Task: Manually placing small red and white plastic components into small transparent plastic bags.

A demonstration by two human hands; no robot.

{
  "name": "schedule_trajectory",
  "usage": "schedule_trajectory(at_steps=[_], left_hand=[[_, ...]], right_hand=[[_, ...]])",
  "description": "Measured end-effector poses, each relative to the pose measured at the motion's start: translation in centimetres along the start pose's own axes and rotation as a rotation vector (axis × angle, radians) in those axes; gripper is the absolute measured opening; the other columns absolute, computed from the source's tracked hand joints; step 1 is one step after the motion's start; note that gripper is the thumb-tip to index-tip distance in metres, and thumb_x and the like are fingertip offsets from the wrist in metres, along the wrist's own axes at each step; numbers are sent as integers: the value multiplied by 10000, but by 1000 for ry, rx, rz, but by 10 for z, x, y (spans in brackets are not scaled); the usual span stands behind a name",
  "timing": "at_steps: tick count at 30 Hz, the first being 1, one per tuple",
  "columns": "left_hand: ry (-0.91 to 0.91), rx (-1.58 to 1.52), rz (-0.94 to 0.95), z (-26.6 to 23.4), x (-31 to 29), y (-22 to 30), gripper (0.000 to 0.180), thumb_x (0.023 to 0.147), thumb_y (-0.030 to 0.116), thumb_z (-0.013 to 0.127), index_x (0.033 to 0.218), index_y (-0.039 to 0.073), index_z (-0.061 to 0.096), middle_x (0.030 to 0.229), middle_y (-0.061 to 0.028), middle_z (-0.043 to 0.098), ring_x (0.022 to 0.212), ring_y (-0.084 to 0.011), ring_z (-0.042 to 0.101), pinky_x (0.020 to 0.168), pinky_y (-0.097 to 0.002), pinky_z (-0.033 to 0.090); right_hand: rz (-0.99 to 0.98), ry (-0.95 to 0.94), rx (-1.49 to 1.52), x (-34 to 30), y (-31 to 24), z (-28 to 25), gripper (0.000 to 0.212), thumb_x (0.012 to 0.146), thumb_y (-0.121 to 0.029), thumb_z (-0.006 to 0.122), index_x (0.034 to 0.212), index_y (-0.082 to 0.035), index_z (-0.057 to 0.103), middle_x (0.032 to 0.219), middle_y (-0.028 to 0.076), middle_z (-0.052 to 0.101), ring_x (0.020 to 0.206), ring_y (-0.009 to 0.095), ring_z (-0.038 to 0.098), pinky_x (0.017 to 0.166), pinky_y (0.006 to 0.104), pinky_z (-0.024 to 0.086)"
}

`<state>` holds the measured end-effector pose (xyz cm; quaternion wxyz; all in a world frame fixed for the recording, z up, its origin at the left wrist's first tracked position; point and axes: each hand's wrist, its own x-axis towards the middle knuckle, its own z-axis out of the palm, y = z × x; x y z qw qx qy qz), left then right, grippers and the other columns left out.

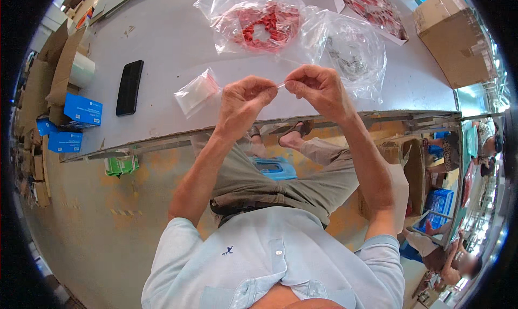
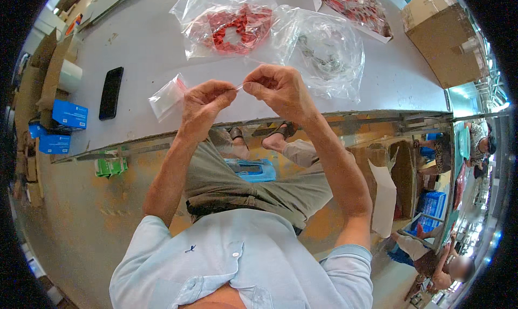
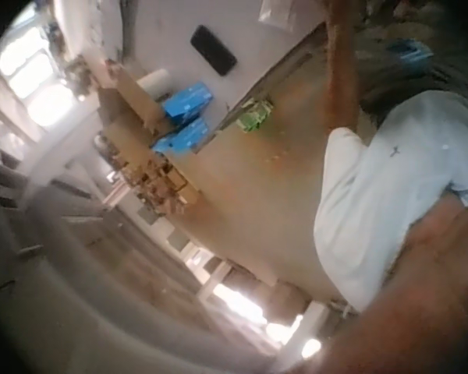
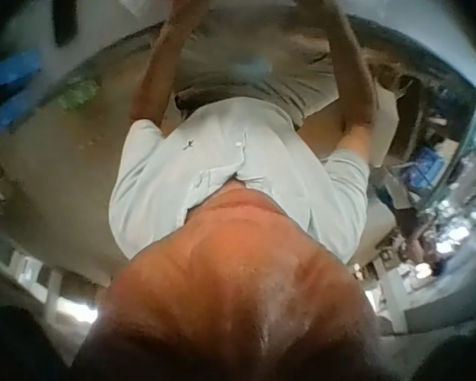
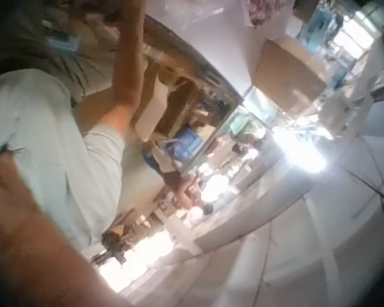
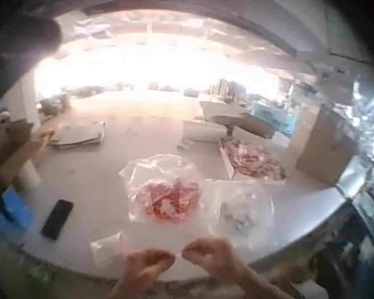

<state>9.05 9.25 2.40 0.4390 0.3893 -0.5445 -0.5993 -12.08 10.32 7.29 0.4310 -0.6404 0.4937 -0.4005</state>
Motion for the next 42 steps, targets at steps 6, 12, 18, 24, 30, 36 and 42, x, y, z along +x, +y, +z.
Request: schedule_trajectory(at_steps=[6, 12, 18, 24, 30, 36, 42], left_hand=[[-62, 172, 156, 9, 5, -10, 97, 924, 32, 743, 1019, 15, 753, 926, -10, 717, 846, -67, 631, 740, -226, 527], [-68, 169, 105, 20, 7, -7, 63, 908, 28, 754, 969, 12, 743, 858, -16, 708, 781, -68, 627, 668, -234, 521], [-3, -63, -93, 14, 14, -15, 73, 872, 40, 789, 866, 21, 719, 746, -28, 682, 653, -70, 574, 568, -225, 447], [49, 5, -66, 29, 15, -10, 97, 861, 17, 787, 824, 27, 697, 737, -32, 673, 643, -70, 565, 564, -223, 439], [-6, 34, -24, 32, 14, -11, 102, 876, 57, 796, 856, 25, 702, 770, -30, 690, 674, -69, 585, 581, -224, 458], [-90, 18, -60, 26, 13, -12, 85, 893, 69, 779, 930, 10, 730, 789, -25, 700, 684, -68, 591, 596, -231, 467], [-107, 66, -47, 24, 12, -12, 98, 932, 93, 738, 956, -2, 732, 767, -11, 679, 661, -61, 578, 588, -231, 467]], right_hand=[[2, -56, -184, -8, -7, -15, 124, 922, -89, 738, 993, 13, 746, 815, 24, 710, 730, 62, 612, 651, 249, 526], [-10, -98, -172, -12, -1, -22, 117, 917, -107, 765, 977, -8, 747, 784, -7, 694, 707, 48, 593, 645, 240, 504], [-151, 311, -286, -29, 1, -11, 114, 911, -89, 753, 960, 12, 739, 779, 41, 696, 660, 73, 576, 609, 244, 493], [16, 239, -133, -36, 16, 11, 277, 920, -246, 783, 1011, 6, 713, 782, 49, 708, 663, 80, 606, 592, 255, 503], [133, 212, 31, -26, 16, 12, 205, 944, -188, 687, 977, 12, 719, 809, 66, 721, 676, 107, 643, 601, 262, 519], [143, 164, -8, -26, 12, 7, 169, 946, -135, 645, 954, 16, 721, 806, 69, 717, 700, 108, 645, 628, 273, 531], [107, 118, -128, -25, 9, 5, 149, 942, -120, 660, 955, 18, 716, 802, 64, 710, 754, 119, 644, 692, 297, 540]])
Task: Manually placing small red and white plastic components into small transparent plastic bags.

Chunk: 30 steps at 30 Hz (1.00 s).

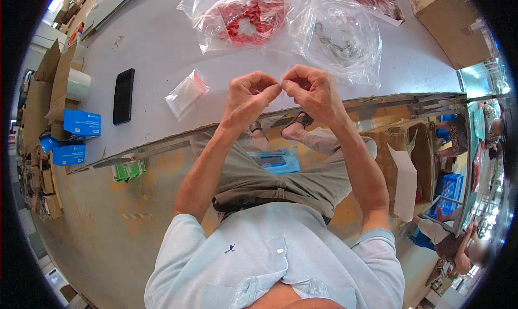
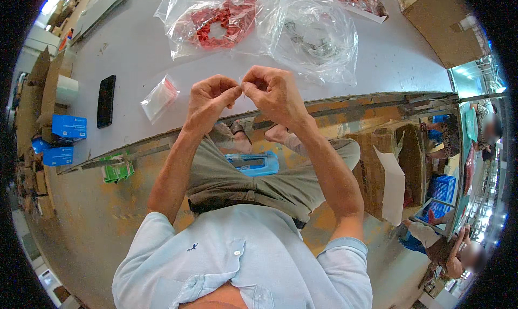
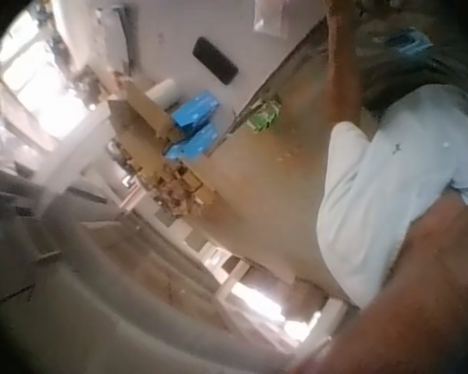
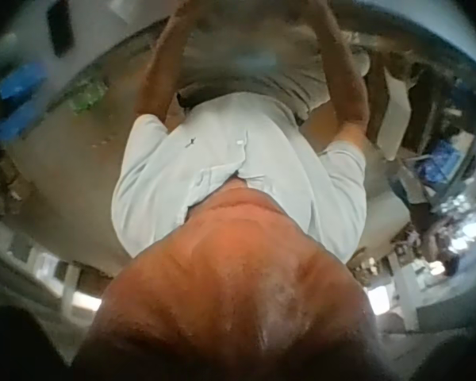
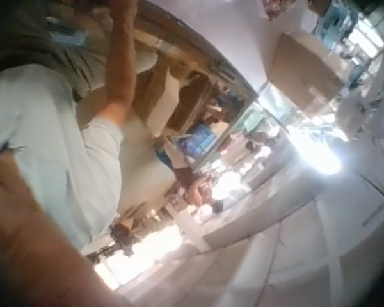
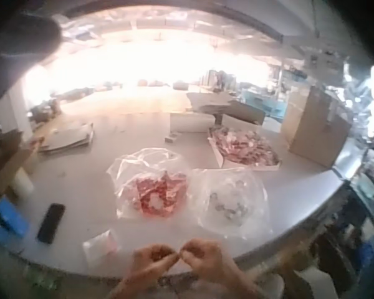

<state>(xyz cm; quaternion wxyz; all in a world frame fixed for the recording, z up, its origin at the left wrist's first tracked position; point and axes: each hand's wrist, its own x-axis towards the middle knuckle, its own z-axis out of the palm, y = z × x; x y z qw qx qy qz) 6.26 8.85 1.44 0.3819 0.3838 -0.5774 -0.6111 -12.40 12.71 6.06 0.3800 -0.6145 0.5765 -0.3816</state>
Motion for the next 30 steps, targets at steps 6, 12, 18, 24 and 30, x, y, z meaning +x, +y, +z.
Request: schedule_trajectory(at_steps=[6, 12, 18, 24, 30], left_hand=[[129, 228, 198, 12, -3, -1, 161, 963, 143, 710, 965, -18, 705, 765, -6, 664, 666, -63, 578, 589, -246, 480], [142, 381, 209, 14, -2, 0, 114, 928, 75, 686, 919, -38, 669, 831, -128, 690, 697, -181, 665, 647, -336, 538], [124, 407, 322, 14, 1, -6, 114, 947, 75, 681, 911, -32, 667, 778, -65, 673, 691, -93, 616, 605, -270, 514], [108, 504, 400, 17, 2, -3, 79, 910, 34, 680, 878, -33, 651, 777, -83, 653, 659, -117, 615, 588, -288, 502], [212, 490, 383, 21, 4, -11, 88, 889, 36, 691, 868, -37, 647, 773, -89, 647, 645, -130, 610, 584, -302, 497]], right_hand=[[113, 4, 111, -2, 5, 3, 208, 963, -164, 655, 960, 38, 707, 782, 65, 704, 741, 108, 639, 657, 292, 534], [27, 23, -20, 0, 6, 11, 221, 978, -173, 634, 971, 37, 701, 762, 71, 691, 705, 112, 639, 614, 284, 533], [115, -72, 85, 2, 15, 3, 210, 981, -147, 582, 959, 40, 675, 755, 60, 691, 696, 106, 632, 604, 284, 533], [101, -93, -3, 3, 15, 0, 166, 932, -120, 590, 912, 28, 663, 704, 71, 655, 645, 110, 589, 577, 308, 498], [-106, 133, -142, -1, 25, 16, 130, 886, -103, 608, 853, 21, 633, 617, 69, 521, 590, 102, 463, 532, 322, 430]])
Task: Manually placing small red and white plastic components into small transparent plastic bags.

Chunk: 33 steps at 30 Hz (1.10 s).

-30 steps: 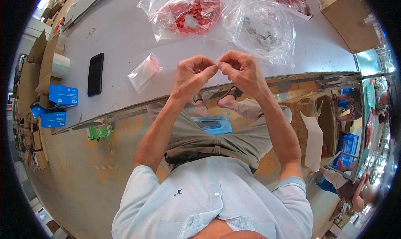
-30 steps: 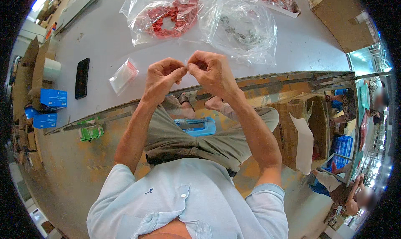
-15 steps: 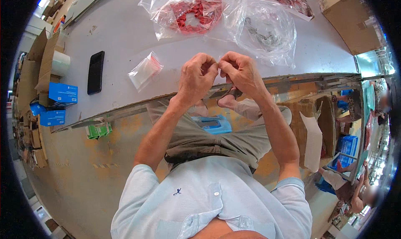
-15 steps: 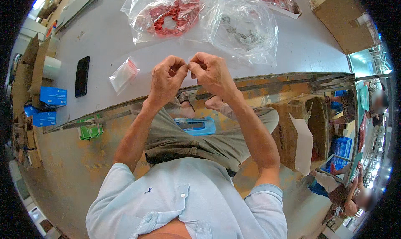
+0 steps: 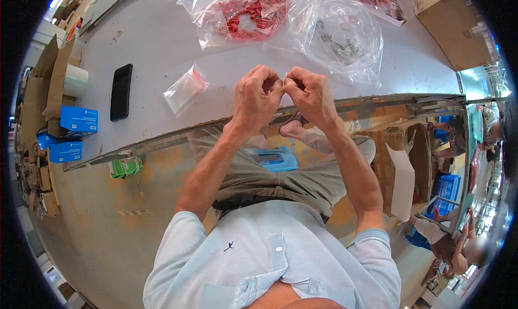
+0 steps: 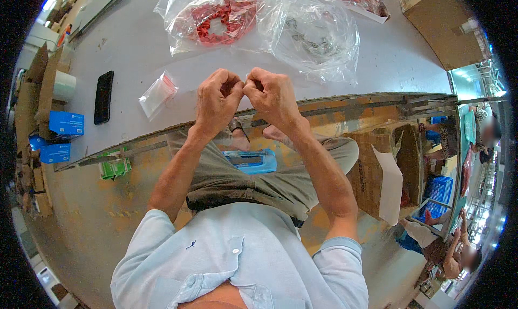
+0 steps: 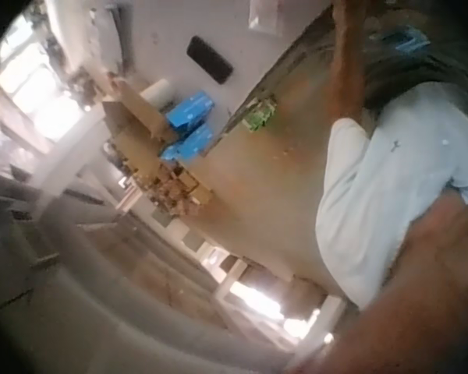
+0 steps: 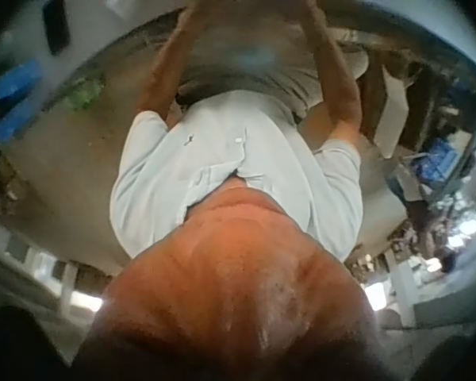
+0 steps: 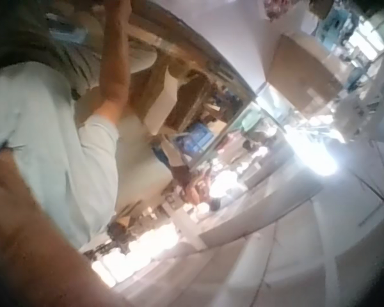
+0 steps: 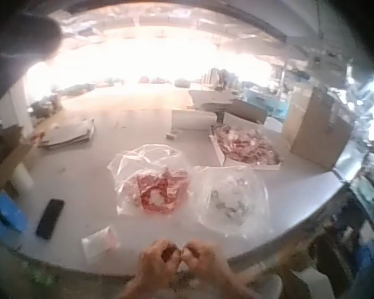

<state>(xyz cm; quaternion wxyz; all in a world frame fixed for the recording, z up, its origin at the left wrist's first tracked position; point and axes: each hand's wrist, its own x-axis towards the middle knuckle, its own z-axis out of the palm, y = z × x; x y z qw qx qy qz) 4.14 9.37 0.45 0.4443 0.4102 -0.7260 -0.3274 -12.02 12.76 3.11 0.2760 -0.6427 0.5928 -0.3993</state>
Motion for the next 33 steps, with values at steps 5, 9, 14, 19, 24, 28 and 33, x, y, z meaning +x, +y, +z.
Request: schedule_trajectory(at_steps=[5, 9, 14, 19, 24, 28, 33], left_hand=[[76, -80, -149, 1, 1, -7, 107, 907, 65, 678, 843, -14, 646, 747, -70, 661, 633, -124, 604, 585, -300, 498], [135, -57, -126, -4, 5, -5, 96, 861, 50, 694, 844, -19, 629, 755, -106, 654, 644, -207, 636, 603, -358, 502], [137, -199, -21, 0, -2, 14, 64, 920, 58, 643, 963, 16, 663, 755, -80, 660, 644, -170, 612, 638, -336, 513], [32, 38, 280, -5, 0, 11, 102, 885, 24, 658, 978, 51, 689, 814, -84, 639, 715, -246, 640, 658, -361, 519], [22, 374, 418, -8, -4, 17, 118, 837, 59, 757, 946, 86, 723, 818, -58, 635, 725, -255, 645, 691, -384, 513], [-15, 435, 429, -9, -1, 23, 114, 842, 66, 762, 949, 90, 728, 800, -54, 632, 713, -246, 641, 679, -384, 514], [-74, 253, 373, -6, 6, 20, 110, 860, 21, 755, 966, 34, 727, 804, -84, 668, 706, -262, 669, 631, -365, 529]], right_hand=[[37, -2, 54, -6, -9, -9, 134, 877, -104, 617, 817, 15, 622, 601, 59, 484, 594, 87, 461, 530, 308, 425], [57, 2, 110, -10, -8, -8, 147, 880, -111, 617, 800, 13, 622, 598, 43, 469, 597, 69, 449, 524, 290, 412], [134, 16, 183, -4, -6, -9, 194, 903, -140, 601, 795, 20, 624, 589, 14, 488, 593, 64, 458, 517, 274, 402], [197, 63, 237, -4, -5, -10, 225, 915, -157, 588, 803, 31, 640, 591, 5, 518, 595, 61, 480, 515, 278, 409], [177, 99, 191, -6, 5, -7, 220, 902, -152, 588, 829, 46, 650, 590, 50, 516, 598, 92, 497, 526, 315, 433], [188, 93, 190, -9, 4, -9, 221, 903, -156, 598, 836, 46, 657, 596, 66, 544, 598, 95, 507, 533, 316, 443], [251, 25, 283, -9, 0, -25, 198, 942, -146, 608, 872, 22, 686, 644, 35, 602, 604, 81, 533, 534, 293, 454]])
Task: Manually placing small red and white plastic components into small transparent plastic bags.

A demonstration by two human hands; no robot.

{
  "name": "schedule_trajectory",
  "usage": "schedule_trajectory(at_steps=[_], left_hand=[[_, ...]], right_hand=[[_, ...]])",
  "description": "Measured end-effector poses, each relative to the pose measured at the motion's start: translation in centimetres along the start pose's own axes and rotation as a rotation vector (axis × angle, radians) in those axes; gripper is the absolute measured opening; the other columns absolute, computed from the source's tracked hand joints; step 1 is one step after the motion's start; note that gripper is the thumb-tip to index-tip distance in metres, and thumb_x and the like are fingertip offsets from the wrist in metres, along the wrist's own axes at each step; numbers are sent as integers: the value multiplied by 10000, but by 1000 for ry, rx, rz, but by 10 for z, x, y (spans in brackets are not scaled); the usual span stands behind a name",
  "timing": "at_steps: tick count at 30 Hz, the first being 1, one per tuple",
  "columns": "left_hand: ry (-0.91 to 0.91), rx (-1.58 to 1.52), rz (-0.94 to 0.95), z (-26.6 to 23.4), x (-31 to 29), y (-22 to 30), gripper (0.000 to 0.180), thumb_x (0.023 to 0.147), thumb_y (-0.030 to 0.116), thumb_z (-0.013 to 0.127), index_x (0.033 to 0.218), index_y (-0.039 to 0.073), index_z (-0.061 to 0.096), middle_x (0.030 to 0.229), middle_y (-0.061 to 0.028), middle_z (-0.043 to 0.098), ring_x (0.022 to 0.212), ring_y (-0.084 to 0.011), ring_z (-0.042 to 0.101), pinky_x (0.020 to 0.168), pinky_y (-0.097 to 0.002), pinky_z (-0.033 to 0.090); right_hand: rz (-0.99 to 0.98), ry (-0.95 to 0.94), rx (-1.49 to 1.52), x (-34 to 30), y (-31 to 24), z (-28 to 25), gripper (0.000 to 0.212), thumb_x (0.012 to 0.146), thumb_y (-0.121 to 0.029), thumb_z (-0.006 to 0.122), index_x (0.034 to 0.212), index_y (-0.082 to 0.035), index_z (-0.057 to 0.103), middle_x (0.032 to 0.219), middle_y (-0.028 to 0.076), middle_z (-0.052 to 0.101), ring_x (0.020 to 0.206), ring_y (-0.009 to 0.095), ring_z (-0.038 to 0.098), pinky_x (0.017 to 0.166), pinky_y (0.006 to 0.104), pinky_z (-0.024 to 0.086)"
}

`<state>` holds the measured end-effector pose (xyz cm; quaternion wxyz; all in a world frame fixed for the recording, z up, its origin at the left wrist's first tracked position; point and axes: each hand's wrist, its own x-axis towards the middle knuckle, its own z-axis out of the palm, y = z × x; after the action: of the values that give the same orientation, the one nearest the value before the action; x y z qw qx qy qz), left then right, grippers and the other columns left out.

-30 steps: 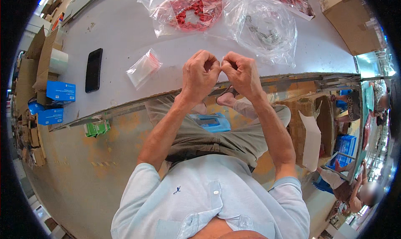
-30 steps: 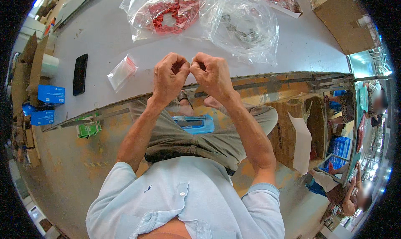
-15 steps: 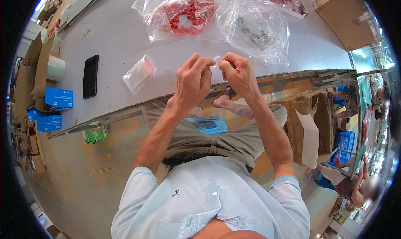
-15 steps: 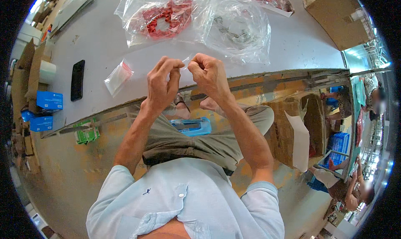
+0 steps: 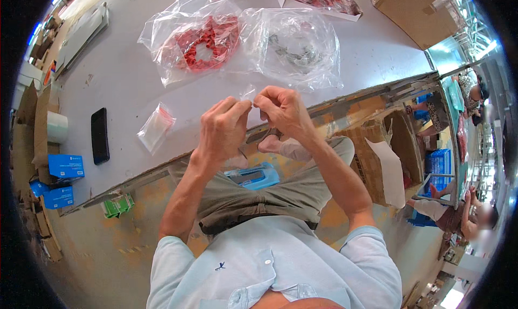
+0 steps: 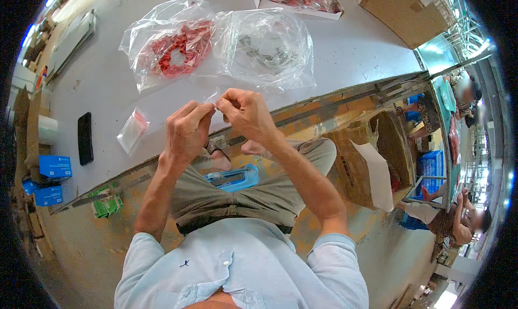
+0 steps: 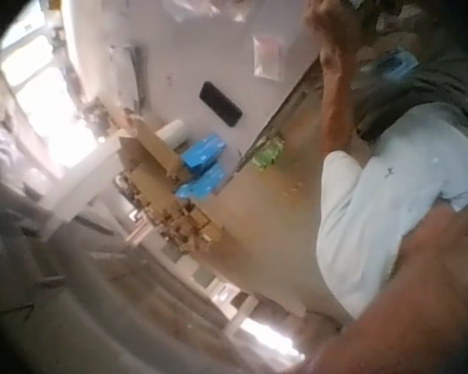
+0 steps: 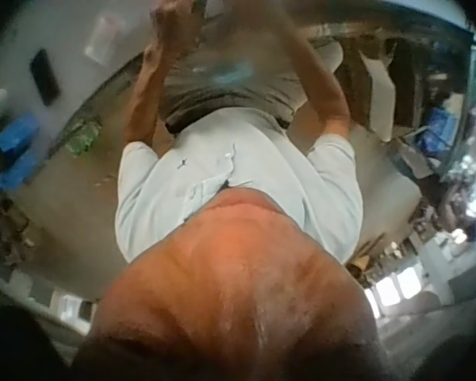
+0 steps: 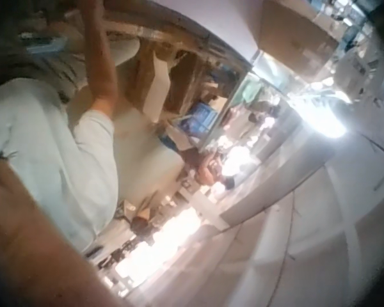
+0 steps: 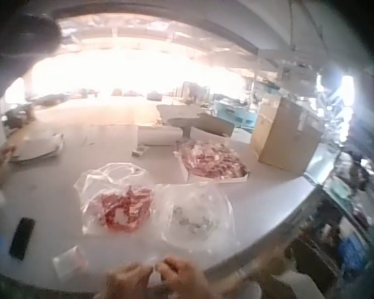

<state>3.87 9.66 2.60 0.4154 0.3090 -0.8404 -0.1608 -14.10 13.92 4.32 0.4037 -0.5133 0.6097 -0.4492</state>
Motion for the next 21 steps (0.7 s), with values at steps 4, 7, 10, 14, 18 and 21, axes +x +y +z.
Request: schedule_trajectory(at_steps=[4, 7, 10, 14, 18, 21], left_hand=[[-2, -183, -89, 2, 6, -15, 117, 874, 11, 751, 988, 11, 723, 829, -110, 691, 714, -249, 684, 631, -342, 533], [-33, -252, -88, 9, 14, -25, 110, 896, 5, 732, 1006, 7, 723, 860, -120, 697, 726, -225, 677, 645, -328, 530], [-62, -313, -92, 14, 26, -31, 109, 898, 2, 729, 1007, 4, 723, 866, -119, 691, 729, -227, 665, 653, -329, 529], [-102, -301, -51, 27, 39, -42, 107, 898, -6, 718, 1005, 2, 721, 875, -121, 690, 750, -233, 668, 670, -335, 532], [-26, -283, 4, 29, 39, -50, 114, 892, -18, 711, 1004, 4, 721, 881, -123, 696, 762, -245, 683, 680, -343, 540], [-33, -289, -15, 27, 43, -48, 118, 882, -26, 714, 997, 0, 721, 882, -125, 699, 765, -248, 691, 684, -350, 546]], right_hand=[[-200, 65, -148, 23, 13, -58, 148, 970, -104, 628, 997, -9, 739, 789, -6, 686, 712, 79, 613, 628, 265, 517], [-211, 209, -360, 58, 15, -116, 165, 954, -107, 655, 1045, -18, 760, 895, 61, 761, 809, 126, 691, 732, 279, 564], [-261, 188, -606, 92, 13, -144, 176, 937, -114, 665, 1044, -18, 766, 931, 118, 779, 843, 188, 735, 770, 314, 583], [-306, 65, -801, 124, 22, -147, 195, 910, -150, 681, 1019, -14, 771, 915, 159, 779, 860, 250, 758, 800, 358, 592], [-235, -6, -830, 126, 15, -139, 224, 900, -165, 676, 1045, -14, 757, 945, 162, 775, 892, 264, 752, 832, 376, 586], [-246, -153, -849, 102, 10, -127, 298, 897, -226, 739, 1118, -27, 735, 1079, 153, 737, 963, 262, 709, 893, 388, 560]])
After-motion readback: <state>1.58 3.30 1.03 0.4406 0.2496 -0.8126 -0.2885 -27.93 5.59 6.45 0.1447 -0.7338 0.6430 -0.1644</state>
